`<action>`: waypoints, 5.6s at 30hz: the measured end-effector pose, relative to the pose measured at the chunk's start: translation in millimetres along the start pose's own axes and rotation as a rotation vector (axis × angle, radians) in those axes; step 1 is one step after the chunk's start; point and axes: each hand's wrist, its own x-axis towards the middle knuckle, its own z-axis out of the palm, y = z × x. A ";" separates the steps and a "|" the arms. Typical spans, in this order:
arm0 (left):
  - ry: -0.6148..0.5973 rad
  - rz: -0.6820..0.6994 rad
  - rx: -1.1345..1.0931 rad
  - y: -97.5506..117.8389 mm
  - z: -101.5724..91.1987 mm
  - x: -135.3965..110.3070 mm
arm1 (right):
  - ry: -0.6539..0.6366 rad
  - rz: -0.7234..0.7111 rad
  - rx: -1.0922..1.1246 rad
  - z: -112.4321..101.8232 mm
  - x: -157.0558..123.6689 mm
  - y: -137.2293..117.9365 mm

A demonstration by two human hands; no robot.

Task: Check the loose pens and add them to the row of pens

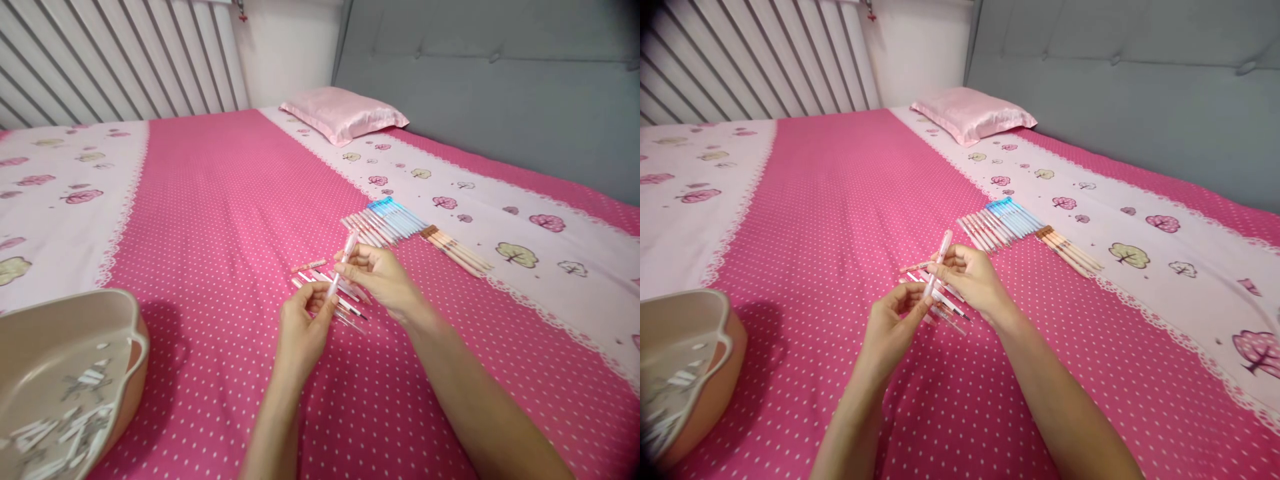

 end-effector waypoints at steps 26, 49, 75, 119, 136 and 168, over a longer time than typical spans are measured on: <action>-0.200 -0.021 -0.146 8.2 -3.2 -4.4 | -0.206 0.095 0.175 -12.4 -3.9 -8.5; -0.210 -0.012 -0.126 14.3 -2.0 -5.4 | -0.182 0.104 0.090 -16.6 -2.0 -4.5; -0.149 0.037 -0.028 5.8 -1.2 -3.2 | -0.131 0.143 0.089 -12.1 -3.6 -7.8; -0.166 0.019 -0.088 10.9 -1.4 -4.7 | -0.171 0.153 0.159 -11.7 -4.7 -9.3; -0.163 -0.013 -0.148 11.5 -0.8 -5.8 | -0.078 0.163 0.161 -4.0 -3.3 -8.9; -0.165 0.008 -0.145 10.8 -0.8 -5.7 | -0.094 0.168 0.179 -3.2 -4.6 -8.2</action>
